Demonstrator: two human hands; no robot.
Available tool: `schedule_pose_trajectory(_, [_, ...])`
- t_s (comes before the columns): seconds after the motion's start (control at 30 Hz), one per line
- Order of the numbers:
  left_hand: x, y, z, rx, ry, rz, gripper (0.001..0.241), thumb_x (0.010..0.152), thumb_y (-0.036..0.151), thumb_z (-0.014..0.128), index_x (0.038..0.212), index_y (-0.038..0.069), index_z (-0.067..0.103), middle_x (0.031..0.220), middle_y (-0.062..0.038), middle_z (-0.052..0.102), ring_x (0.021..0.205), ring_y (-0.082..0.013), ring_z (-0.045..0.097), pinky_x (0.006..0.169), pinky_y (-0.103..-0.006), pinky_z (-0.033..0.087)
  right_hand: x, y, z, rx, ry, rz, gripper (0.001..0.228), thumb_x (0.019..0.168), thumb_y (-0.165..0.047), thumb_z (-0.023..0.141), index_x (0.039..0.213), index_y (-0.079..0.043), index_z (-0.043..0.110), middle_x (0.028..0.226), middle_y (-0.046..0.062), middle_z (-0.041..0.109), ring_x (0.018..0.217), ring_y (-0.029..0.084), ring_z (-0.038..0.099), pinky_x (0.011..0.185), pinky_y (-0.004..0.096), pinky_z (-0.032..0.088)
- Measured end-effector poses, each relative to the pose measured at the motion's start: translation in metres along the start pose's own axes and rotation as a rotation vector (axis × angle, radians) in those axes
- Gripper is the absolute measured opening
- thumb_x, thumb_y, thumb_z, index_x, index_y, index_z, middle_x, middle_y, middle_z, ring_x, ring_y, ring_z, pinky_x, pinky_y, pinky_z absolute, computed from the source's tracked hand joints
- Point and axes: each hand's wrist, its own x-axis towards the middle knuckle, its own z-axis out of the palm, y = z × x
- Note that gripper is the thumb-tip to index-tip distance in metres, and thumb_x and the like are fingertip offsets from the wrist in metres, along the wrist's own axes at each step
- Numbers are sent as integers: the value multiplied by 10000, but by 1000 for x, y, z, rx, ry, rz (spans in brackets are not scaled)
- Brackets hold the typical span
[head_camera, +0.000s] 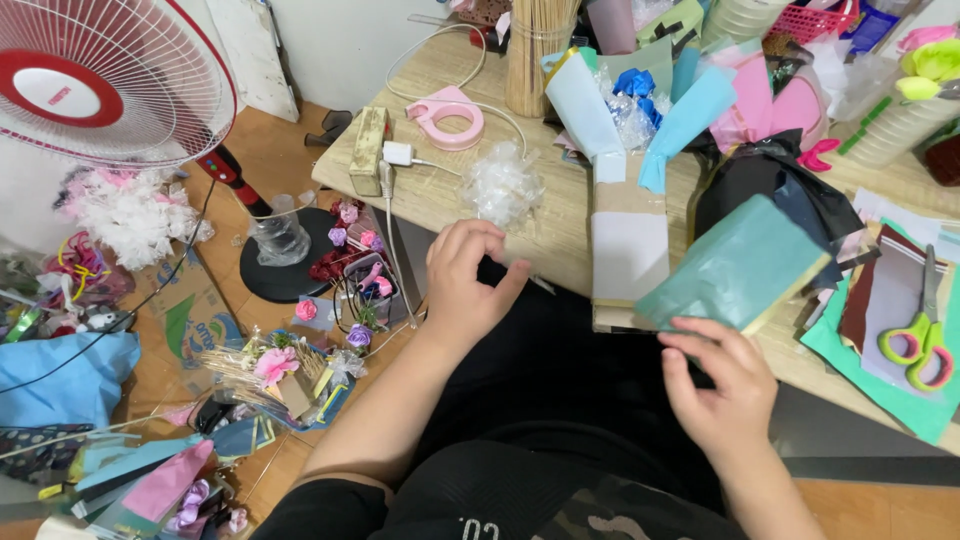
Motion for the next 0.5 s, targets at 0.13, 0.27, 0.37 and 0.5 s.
schedule_pose_trajectory(0.13, [20, -13, 8, 13, 12, 20, 348, 841, 392, 794, 846, 173, 524, 981, 18, 639, 971, -221, 621, 883, -396, 432, -1, 4, 10, -1, -48, -62, 91, 968, -134, 699, 964, -120, 789, 1126, 90, 742, 986, 225, 714, 881, 347, 519])
schedule_pose_trajectory(0.27, [39, -41, 19, 7, -130, -98, 574, 715, 550, 856, 918, 154, 492, 937, -23, 572, 877, -238, 564, 791, -361, 415, 0, 5, 14, 41, -60, -119, 149, 988, -169, 659, 933, -117, 787, 1109, 97, 743, 942, 205, 712, 799, 329, 478])
schedule_pose_trajectory(0.37, [60, -59, 26, 216, -261, -180, 515, 767, 548, 822, 925, 156, 528, 997, -40, 577, 985, -284, 570, 826, -440, 438, 3, 10, 18, 50, -60, -119, 144, 990, -172, 662, 939, -119, 785, 1116, 94, 742, 952, 202, 713, 803, 327, 477])
schedule_pose_trajectory(0.5, [85, -78, 41, 675, -653, -360, 762, 823, 650, 765, 1270, 68, 560, 1279, -169, 523, 1222, -376, 439, 926, -605, 421, -2, 11, 23, 73, -87, -67, 133, 987, -192, 665, 949, -146, 784, 1139, 67, 737, 937, 187, 694, 837, 305, 491])
